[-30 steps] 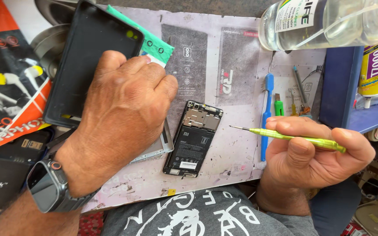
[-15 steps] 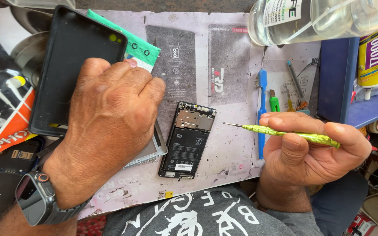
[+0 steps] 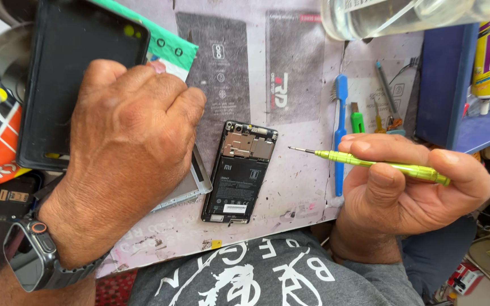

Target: The person uses a screwdriver to remove screws from a disassembled smartphone, then cleans the phone's exterior with a toothbrush and liquid. The person handles the phone casing, battery, and internal components while working at a cluttered repair bench.

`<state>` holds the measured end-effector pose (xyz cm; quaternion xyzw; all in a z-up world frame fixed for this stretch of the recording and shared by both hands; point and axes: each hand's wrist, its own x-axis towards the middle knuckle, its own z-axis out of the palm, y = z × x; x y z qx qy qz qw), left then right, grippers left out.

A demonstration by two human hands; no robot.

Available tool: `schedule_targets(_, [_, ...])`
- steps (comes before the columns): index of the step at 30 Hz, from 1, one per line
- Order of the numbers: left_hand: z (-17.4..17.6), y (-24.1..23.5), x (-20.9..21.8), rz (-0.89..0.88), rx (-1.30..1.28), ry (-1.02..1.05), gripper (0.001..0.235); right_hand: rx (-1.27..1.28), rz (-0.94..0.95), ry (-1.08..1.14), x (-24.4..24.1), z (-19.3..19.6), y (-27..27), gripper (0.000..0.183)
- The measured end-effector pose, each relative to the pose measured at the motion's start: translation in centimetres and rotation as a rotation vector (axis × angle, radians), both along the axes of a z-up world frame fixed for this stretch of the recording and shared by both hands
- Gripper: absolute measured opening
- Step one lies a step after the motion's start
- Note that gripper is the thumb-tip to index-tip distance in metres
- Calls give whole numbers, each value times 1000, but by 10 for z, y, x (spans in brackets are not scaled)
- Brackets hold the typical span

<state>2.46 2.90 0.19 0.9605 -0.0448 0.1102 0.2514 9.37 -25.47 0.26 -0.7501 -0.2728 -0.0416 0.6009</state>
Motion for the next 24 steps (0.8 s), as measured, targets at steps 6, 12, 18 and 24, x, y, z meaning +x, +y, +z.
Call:
schedule_targets(6, [0, 0, 0, 0, 46, -5, 5, -21, 23, -54, 6, 0, 0, 39])
schedule_targets(12, [-1, 1, -1, -3, 32, -1, 5, -15, 14, -85, 7, -3, -1, 39])
schedule_targets(18, [0, 1, 1, -6, 7, 12, 4, -11, 8, -69, 2, -2, -2, 41])
schedule_targets(24, [1, 1, 1, -2, 8, 22, 3, -23, 43, -94, 6, -3, -6, 41])
